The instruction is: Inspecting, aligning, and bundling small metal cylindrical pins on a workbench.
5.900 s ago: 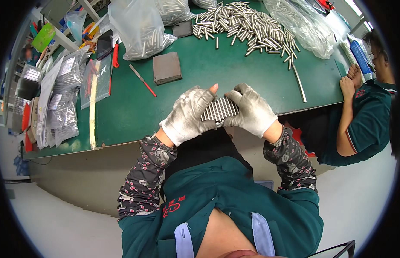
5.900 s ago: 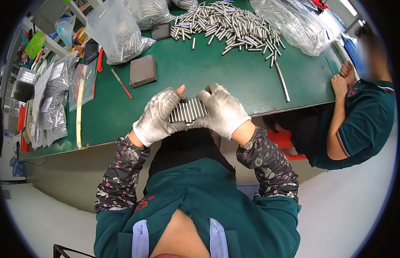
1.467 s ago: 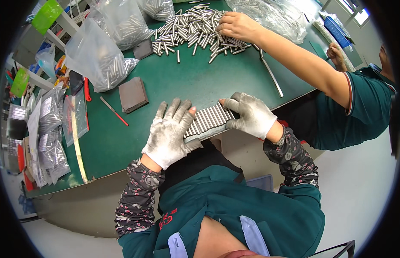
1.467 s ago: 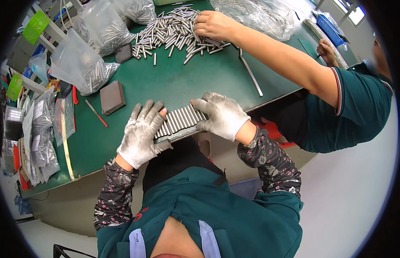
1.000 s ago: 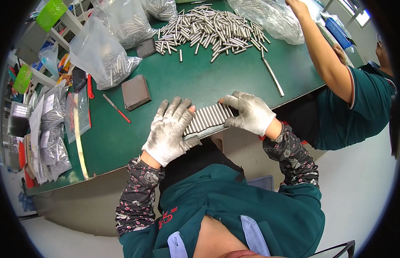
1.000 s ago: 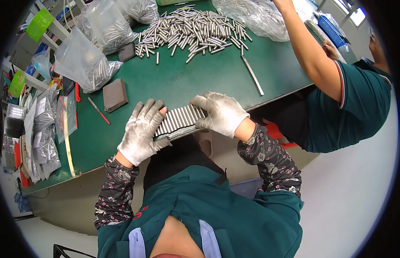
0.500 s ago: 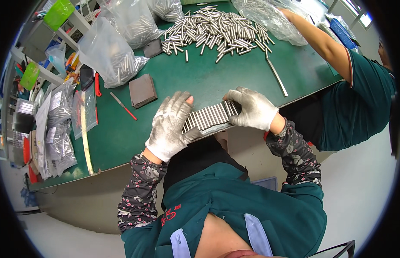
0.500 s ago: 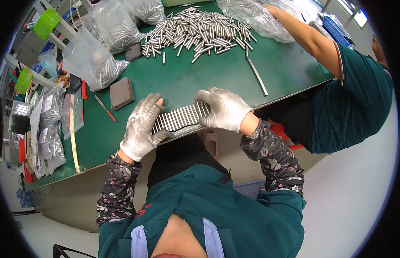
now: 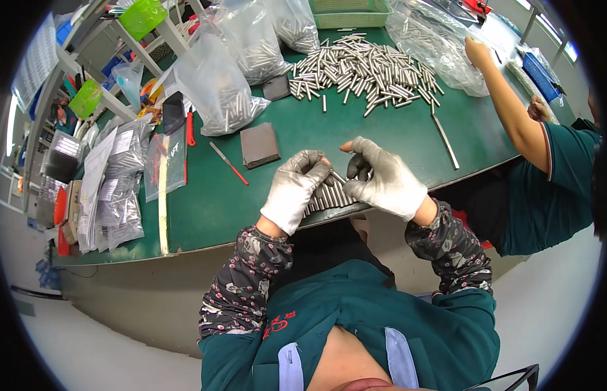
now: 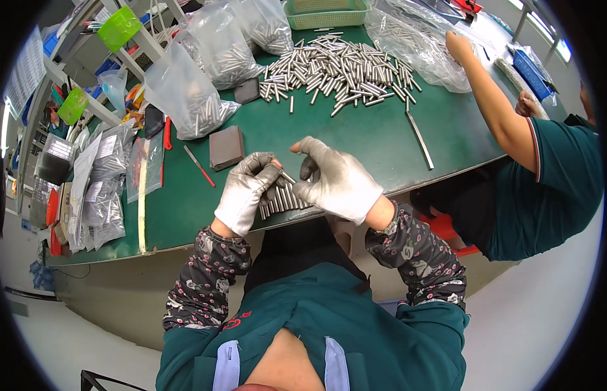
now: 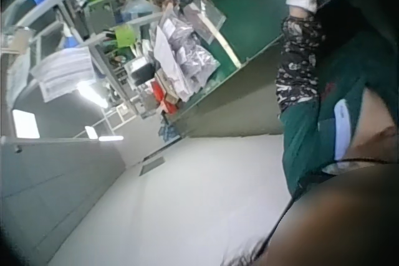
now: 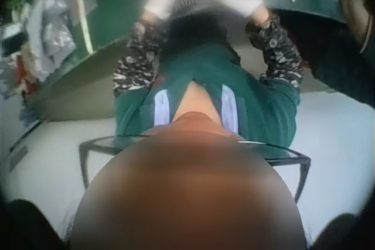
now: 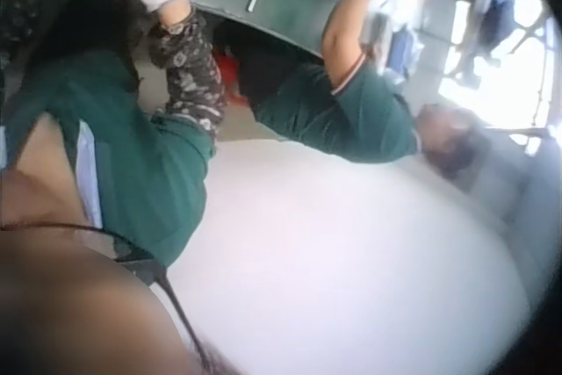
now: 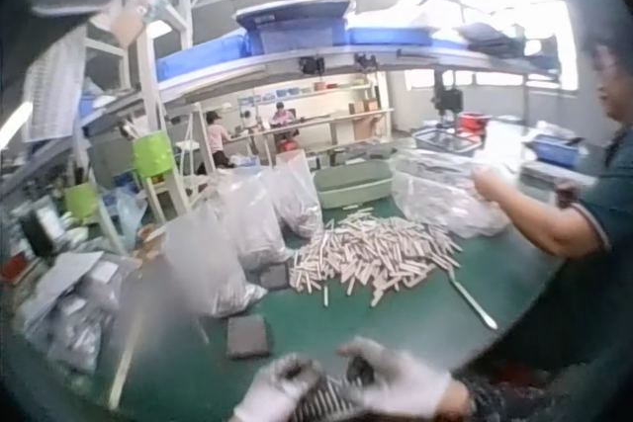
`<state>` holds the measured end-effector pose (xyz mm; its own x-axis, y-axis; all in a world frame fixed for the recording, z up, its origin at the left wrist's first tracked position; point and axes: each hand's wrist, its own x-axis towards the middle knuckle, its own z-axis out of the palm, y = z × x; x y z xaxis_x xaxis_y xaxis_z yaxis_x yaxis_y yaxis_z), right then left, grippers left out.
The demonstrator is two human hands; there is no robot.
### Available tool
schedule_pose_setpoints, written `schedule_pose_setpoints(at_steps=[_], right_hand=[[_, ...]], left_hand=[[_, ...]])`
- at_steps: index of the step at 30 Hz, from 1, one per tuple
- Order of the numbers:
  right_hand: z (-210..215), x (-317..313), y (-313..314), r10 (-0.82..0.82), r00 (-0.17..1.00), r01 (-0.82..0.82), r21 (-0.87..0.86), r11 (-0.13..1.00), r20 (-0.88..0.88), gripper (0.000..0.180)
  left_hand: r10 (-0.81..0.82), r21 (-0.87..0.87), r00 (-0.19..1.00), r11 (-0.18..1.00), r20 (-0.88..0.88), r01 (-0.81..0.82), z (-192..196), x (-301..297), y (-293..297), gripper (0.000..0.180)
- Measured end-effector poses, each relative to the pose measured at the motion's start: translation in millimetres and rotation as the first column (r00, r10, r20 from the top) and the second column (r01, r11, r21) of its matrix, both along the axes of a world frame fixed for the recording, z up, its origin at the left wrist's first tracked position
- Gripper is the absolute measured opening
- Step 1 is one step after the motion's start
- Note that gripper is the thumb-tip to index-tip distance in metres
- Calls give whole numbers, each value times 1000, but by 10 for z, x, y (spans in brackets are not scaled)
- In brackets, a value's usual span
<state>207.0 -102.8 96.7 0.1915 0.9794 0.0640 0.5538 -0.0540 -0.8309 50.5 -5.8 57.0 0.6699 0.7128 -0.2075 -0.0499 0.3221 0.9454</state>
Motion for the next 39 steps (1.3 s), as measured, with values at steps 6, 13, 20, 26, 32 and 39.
schedule_pose_setpoints(at_steps=[6,13,20,26,32,39], right_hand=[[-200,-161,25,-25,997,23,28,999,75,28],[-340,-276,71,-166,933,230,175,957,-319,25],[-251,-167,86,-202,787,191,-80,978,-584,20],[-187,-168,24,-208,776,177,-111,978,-595,22],[-138,-180,-46,-147,928,122,-93,988,-342,19],[-214,231,-279,-357,931,337,195,921,78,11]], left_hand=[[85,107,987,989,138,-101,-61,28,-113,10],[178,206,955,952,236,-228,-118,79,-223,6],[154,78,967,982,205,-173,-155,-7,-164,10],[166,112,957,974,240,-197,-181,-9,-135,10],[128,155,975,975,181,-157,-166,6,-169,14],[-21,420,965,903,261,-94,-226,-96,-56,28]])
